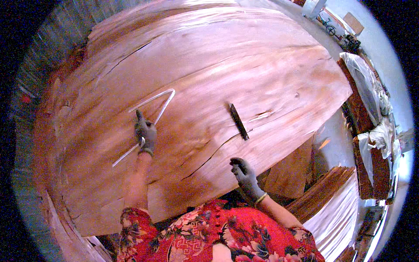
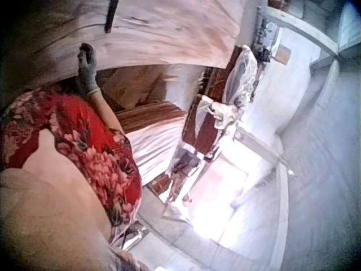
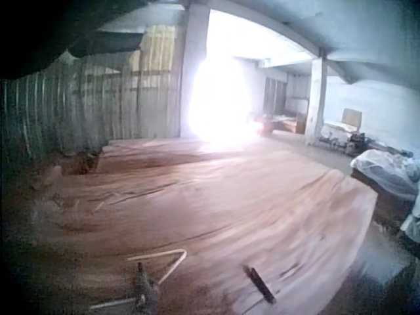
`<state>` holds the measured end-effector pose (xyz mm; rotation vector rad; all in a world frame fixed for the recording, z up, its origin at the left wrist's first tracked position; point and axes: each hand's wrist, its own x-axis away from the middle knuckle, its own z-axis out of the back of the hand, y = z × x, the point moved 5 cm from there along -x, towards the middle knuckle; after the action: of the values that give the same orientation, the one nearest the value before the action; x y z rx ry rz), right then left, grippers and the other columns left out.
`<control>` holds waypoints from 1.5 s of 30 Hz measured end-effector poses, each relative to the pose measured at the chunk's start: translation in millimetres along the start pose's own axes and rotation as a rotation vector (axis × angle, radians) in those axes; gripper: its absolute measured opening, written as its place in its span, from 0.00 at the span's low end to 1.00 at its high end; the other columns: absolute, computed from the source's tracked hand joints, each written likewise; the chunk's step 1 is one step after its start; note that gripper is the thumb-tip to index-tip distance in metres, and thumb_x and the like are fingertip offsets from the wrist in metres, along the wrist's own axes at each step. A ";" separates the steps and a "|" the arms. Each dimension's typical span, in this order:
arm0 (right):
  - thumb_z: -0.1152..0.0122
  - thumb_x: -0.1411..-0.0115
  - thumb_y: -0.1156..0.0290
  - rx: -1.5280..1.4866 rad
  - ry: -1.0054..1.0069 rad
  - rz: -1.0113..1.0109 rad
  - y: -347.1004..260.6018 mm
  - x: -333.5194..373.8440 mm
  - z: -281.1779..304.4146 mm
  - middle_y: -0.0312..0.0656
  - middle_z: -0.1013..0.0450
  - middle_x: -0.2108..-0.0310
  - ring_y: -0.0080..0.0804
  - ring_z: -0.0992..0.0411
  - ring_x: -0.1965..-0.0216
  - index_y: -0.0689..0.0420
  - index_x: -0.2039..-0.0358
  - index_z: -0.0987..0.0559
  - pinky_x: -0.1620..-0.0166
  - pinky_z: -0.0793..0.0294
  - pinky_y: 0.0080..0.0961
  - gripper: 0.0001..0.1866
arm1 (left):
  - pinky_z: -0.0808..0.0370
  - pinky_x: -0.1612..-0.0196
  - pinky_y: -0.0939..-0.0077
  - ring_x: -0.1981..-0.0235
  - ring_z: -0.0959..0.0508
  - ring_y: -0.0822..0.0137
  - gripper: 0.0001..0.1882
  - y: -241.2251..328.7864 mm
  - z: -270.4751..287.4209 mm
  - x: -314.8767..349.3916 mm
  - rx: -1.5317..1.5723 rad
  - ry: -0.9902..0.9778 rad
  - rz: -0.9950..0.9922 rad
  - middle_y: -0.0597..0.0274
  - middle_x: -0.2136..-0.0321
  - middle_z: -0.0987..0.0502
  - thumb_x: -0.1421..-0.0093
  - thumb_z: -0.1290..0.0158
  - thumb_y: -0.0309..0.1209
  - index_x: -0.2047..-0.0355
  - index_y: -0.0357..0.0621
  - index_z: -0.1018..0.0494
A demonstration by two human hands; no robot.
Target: The person applies thin sheets of wood veneer to a large wooden surface. They smooth the veneer with their gloved hands, use a utility knife to trim excess material, and secure the veneer with white clips. The person works methodically across the surface, handling the veneer sheets and tools with precision.
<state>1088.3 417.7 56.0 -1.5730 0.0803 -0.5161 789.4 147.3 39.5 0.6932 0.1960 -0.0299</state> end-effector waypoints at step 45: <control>0.55 0.38 0.51 -1.306 -0.519 -0.439 -12.7 -107.7 -143.3 0.47 0.29 0.56 0.36 0.28 0.65 0.61 0.50 0.32 0.57 0.27 0.32 0.26 | 0.40 0.47 0.55 0.44 0.39 0.47 0.32 15.8 101.3 256.3 -0.219 -0.355 -0.262 0.46 0.50 0.32 0.54 0.49 0.25 0.45 0.34 0.38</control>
<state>936.0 324.4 36.1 -2.9973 -0.4183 -0.3614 1059.5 104.5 77.0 0.4306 -0.0522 -0.3739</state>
